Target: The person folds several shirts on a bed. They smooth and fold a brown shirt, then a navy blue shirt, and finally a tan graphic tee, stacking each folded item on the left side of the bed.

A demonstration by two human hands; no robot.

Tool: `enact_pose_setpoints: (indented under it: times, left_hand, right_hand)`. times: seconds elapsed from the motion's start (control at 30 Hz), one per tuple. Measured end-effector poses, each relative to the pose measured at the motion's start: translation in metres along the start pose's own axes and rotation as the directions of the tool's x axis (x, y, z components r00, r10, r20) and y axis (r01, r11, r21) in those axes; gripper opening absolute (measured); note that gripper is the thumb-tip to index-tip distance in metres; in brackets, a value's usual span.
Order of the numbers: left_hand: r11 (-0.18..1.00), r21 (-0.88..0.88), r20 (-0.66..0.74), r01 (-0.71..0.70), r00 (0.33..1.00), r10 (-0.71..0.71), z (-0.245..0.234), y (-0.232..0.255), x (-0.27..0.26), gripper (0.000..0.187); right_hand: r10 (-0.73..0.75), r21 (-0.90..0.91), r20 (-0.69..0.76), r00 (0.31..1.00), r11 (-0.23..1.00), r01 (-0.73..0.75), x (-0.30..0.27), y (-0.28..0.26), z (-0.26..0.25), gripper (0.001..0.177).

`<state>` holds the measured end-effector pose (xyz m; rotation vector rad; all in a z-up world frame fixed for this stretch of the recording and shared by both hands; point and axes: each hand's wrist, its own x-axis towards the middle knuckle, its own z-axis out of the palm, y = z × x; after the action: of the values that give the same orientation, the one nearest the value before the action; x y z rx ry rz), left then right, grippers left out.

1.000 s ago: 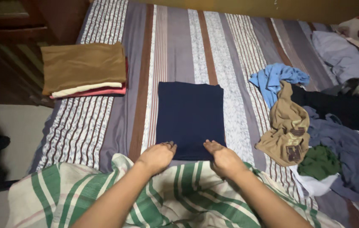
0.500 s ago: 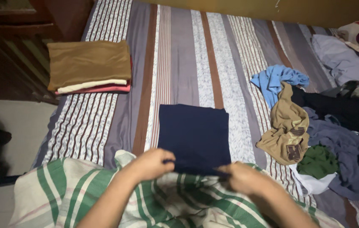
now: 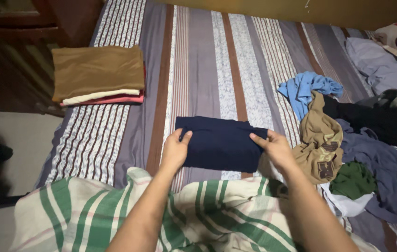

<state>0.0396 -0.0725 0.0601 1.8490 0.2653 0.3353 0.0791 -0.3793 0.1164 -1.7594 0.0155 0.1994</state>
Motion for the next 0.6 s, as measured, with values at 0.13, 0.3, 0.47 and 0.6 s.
enact_pose_setpoints:
  times: [0.13, 0.3, 0.47, 0.6]
  left_hand:
    - [0.989, 0.125, -0.049, 0.081, 0.996, -0.075, 0.012, -0.003, 0.006, 0.053]
    - [0.958, 0.227, -0.064, 0.175, 0.984, -0.165, 0.019, -0.002, 0.009, 0.050]
    - [0.950, 0.266, -0.104, 0.166, 0.984, -0.142, 0.025, -0.008, 0.023, 0.051]
    - [0.925, 0.314, -0.096, 0.213, 0.977, -0.192, 0.029, -0.013, 0.040, 0.050]
  right_hand:
    - [-0.008, 0.037, -0.078, 0.997, 0.999, 0.011, 0.011, 0.016, 0.018, 0.031]
    - [-0.174, -0.444, -0.260, 0.950, 0.895, 0.042, 0.035, 0.036, 0.027, 0.042]
    - [-0.187, -0.638, -0.294, 0.937, 0.769, -0.047, 0.065, 0.053, 0.030, 0.055]
    - [-0.188, -0.676, -0.299, 0.935, 0.734, -0.069, 0.081, 0.060, 0.035, 0.055]
